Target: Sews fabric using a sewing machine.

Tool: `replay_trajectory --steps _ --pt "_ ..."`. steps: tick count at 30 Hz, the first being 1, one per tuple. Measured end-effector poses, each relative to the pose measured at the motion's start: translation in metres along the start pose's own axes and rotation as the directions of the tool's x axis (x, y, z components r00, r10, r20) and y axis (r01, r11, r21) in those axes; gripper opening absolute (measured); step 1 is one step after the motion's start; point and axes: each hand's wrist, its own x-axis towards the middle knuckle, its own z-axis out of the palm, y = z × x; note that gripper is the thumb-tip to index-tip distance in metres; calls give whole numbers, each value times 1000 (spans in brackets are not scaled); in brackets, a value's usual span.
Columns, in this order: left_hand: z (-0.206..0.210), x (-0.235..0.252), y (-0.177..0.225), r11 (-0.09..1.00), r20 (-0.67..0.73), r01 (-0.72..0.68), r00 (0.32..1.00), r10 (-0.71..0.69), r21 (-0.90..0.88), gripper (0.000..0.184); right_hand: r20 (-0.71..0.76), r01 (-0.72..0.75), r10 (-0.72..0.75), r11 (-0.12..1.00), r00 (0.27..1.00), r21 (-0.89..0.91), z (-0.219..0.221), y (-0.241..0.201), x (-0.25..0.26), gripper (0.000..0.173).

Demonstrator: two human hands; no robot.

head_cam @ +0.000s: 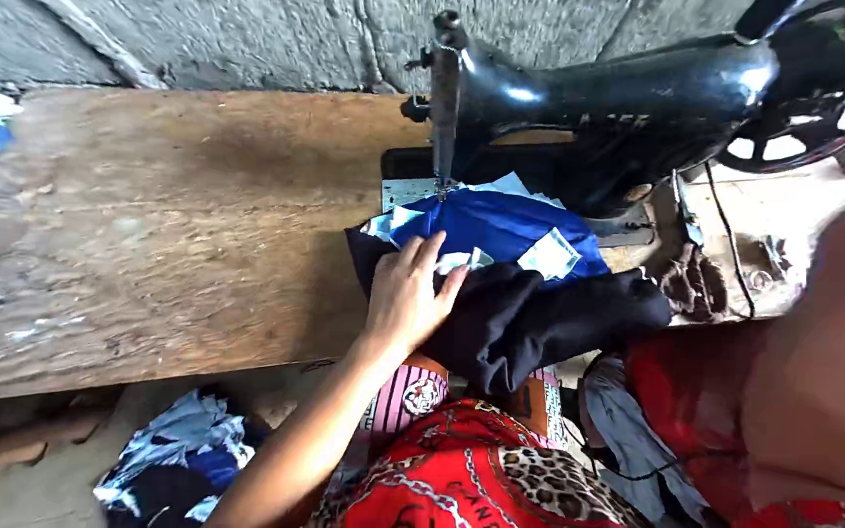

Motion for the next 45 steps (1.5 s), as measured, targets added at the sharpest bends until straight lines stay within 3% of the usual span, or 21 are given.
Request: replay_trajectory --steps 2,3,5,7,11,17,45 --pt "1 6 -3 988 35 -21 999 16 152 60 237 126 -178 967 955 219 51 -61 6 22" --pt "1 8 -6 982 72 -40 997 27 183 61 369 110 -222 947 902 302 81 -75 8 24" --pt "3 12 -11 976 149 -66 988 35 209 60 539 15 -245 919 806 394 131 -76 5 27" --pt "5 14 -15 972 189 -75 981 32 223 64 597 -22 -248 913 763 407 164 -67 2 29" --pt "4 16 -17 964 220 -53 975 -6 259 70 528 -12 -243 901 813 434 180 -67 -2 24" --pt "-4 20 -24 963 243 -95 969 32 251 67 541 -76 -108 949 834 307 168 -77 -10 42" --pt "-20 56 -57 956 383 -238 910 157 173 67 588 -265 155 959 794 105 162 -110 -11 48"
